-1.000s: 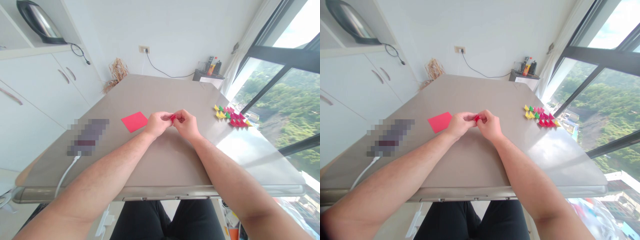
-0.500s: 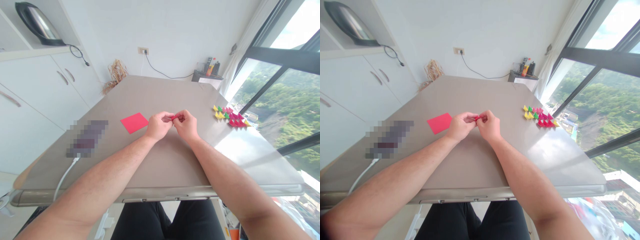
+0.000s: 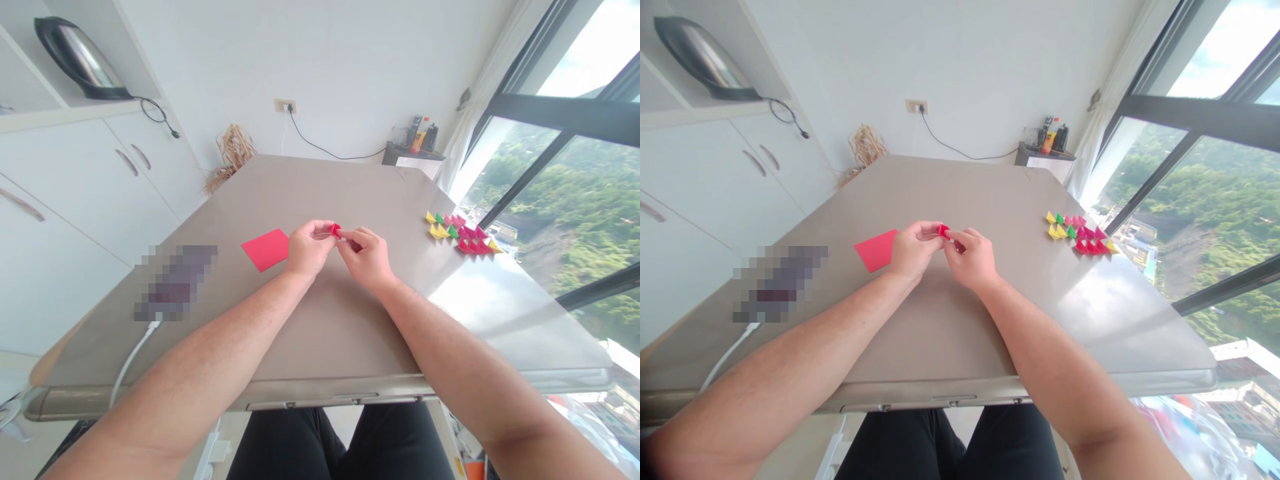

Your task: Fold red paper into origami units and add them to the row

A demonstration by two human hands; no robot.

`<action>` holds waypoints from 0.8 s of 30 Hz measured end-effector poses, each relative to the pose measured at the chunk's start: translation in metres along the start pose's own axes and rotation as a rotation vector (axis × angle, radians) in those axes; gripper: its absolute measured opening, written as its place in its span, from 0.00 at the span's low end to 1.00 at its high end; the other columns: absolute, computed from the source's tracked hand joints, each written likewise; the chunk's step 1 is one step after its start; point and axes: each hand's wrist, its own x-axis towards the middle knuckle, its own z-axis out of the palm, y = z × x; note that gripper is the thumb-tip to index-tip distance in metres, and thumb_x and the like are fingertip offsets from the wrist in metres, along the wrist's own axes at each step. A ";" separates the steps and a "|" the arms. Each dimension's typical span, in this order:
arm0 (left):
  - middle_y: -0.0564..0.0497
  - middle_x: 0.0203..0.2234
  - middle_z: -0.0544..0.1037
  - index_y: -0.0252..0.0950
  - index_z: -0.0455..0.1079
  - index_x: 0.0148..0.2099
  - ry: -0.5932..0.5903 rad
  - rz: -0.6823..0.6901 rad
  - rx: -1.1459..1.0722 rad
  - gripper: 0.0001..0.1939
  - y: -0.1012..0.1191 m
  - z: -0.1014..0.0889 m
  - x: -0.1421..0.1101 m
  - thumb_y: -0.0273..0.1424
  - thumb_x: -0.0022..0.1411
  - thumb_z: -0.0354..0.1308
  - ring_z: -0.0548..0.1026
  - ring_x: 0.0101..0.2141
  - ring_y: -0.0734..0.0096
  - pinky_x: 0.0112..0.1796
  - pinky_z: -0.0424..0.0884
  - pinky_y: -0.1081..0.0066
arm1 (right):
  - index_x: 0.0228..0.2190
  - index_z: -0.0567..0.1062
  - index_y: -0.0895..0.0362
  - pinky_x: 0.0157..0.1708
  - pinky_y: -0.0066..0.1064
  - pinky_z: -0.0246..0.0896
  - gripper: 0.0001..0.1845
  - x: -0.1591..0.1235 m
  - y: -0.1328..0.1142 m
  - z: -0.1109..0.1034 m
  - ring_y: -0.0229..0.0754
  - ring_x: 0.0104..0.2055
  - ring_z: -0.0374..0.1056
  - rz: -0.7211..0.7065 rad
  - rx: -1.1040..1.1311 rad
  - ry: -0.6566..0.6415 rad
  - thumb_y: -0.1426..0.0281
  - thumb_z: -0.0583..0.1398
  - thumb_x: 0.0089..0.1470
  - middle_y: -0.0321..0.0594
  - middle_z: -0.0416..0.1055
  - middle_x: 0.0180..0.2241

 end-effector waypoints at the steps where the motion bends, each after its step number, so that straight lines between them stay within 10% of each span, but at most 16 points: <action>1: 0.46 0.36 0.83 0.36 0.79 0.39 -0.004 0.016 0.013 0.13 0.000 0.000 0.000 0.27 0.47 0.71 0.81 0.41 0.59 0.44 0.77 0.61 | 0.38 0.84 0.54 0.30 0.31 0.61 0.14 0.000 0.000 0.001 0.36 0.26 0.63 -0.008 -0.010 -0.010 0.70 0.60 0.54 0.36 0.69 0.27; 24: 0.48 0.32 0.82 0.33 0.77 0.36 -0.135 -0.292 -0.480 0.04 0.012 -0.007 0.005 0.24 0.56 0.66 0.81 0.36 0.70 0.49 0.76 0.64 | 0.43 0.82 0.54 0.29 0.29 0.61 0.17 -0.001 0.000 0.000 0.34 0.25 0.59 -0.202 0.025 -0.011 0.74 0.58 0.55 0.34 0.66 0.27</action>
